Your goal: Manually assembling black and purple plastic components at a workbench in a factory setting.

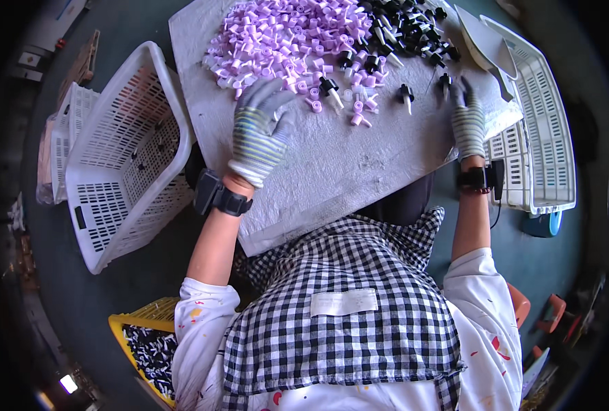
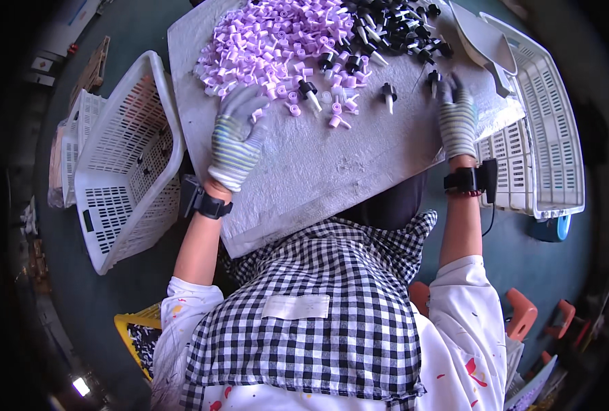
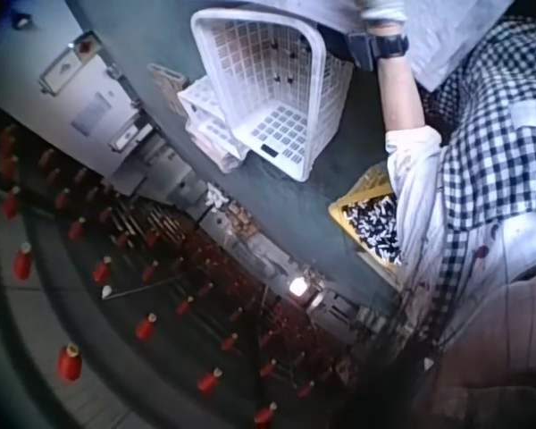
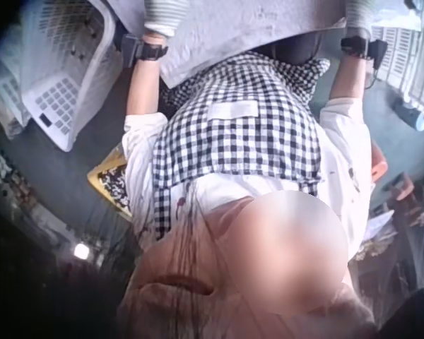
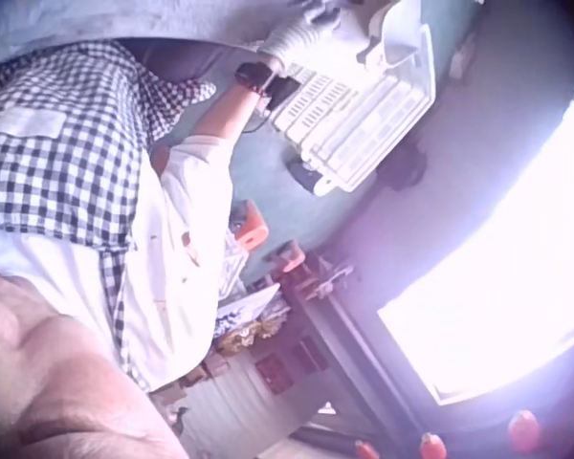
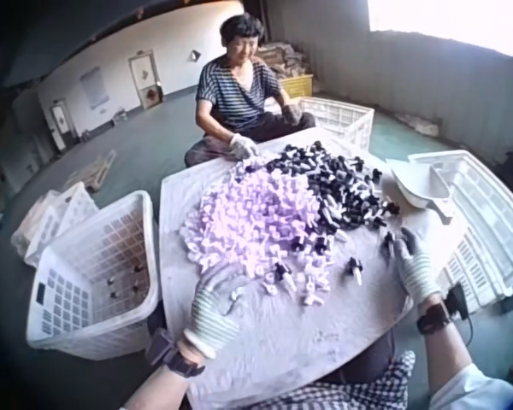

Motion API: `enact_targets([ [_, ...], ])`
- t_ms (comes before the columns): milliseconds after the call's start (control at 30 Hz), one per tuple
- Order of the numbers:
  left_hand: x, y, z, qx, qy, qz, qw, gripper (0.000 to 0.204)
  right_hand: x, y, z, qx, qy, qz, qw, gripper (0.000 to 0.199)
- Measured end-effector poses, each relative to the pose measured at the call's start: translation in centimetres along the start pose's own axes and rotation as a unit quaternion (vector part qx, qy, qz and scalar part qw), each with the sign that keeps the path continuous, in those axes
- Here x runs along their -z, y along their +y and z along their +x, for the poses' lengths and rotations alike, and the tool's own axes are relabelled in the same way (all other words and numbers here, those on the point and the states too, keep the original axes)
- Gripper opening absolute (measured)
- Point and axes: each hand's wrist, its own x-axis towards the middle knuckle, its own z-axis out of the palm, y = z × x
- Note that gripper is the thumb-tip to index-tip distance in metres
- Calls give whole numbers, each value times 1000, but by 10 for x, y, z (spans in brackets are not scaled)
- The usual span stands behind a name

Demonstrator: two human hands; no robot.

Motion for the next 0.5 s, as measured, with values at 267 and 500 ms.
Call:
enact_targets([
  [267, -24, 71, -7, 100, -154, 21, 983, 35, -44, -112, -74, 158, -39, 76, 984, 40],
  [500, -24, 63, -33, 135, -81, -70, 985, 71, -48, -175, -150, 98, -142, 263, 949, 52],
])
